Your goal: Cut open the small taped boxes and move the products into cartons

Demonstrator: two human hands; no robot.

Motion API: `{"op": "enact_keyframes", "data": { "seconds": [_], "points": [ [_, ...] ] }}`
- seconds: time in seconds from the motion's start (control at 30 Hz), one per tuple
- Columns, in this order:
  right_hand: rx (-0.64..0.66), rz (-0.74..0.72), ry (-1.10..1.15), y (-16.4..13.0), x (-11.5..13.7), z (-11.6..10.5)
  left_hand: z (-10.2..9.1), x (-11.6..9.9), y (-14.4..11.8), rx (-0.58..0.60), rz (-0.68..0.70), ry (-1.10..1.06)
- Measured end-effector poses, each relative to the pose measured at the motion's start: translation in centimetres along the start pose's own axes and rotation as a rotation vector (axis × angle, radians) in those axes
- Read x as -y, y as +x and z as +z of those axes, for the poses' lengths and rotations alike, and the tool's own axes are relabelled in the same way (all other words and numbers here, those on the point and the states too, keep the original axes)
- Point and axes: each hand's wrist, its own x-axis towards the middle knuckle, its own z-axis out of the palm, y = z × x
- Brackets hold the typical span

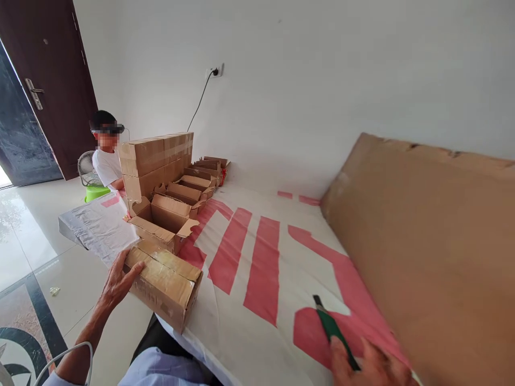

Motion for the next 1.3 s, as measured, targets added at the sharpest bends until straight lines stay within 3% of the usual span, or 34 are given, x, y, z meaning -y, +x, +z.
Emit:
{"op": "enact_keyframes", "data": {
  "seconds": [0.1, 0.17, 0.23, 0.3, 0.4, 0.53, 0.73, 0.83, 0.97, 1.13, 1.3],
  "points": [
    [-0.067, 0.018, 0.034, 0.9, 3.2, -0.9, 1.4, -0.9, -0.5, 0.08, -0.004, -0.011],
    [-0.015, 0.048, 0.182, 0.8, 5.9, -1.3, 2.3, -1.5, -0.7, 0.126, 0.006, -0.022],
    [0.142, 0.146, 0.379, 0.2, 8.8, -1.5, 3.1, -2.1, -0.8, 0.162, 0.045, -0.047],
    [0.387, 0.233, 0.6, -0.9, 11.6, -1.8, 3.7, -2.7, -0.7, 0.208, 0.084, -0.099],
    [0.687, 0.174, 0.893, -2.4, 15.2, -2.5, 4.2, -3.3, -0.4, 0.35, 0.077, -0.211],
    [0.816, 0.157, 1.035, -2.4, 18.0, -3.3, 4.5, -3.5, 0.7, 0.509, 0.064, -0.305],
    [0.784, 0.192, 1.037, 0.1, 17.7, -2.8, 5.4, -4.0, 2.6, 0.629, 0.139, -0.32],
    [0.76, 0.191, 1.061, 1.1, 16.8, -2.3, 6.1, -4.2, 3.7, 0.66, 0.096, -0.326],
    [0.793, 0.193, 1.083, 1.8, 15.8, -1.8, 7.2, -3.8, 5.4, 0.675, 0.005, -0.363],
    [0.822, 0.181, 1.107, 2.4, 15.5, -1.3, 8.6, -3.5, 6.8, 0.689, 0.04, -0.372],
    [0.826, 0.171, 1.117, 2.7, 15.2, -1.0, 8.9, -4.5, 6.6, 0.621, 0.094, -0.418]
  ]
}}
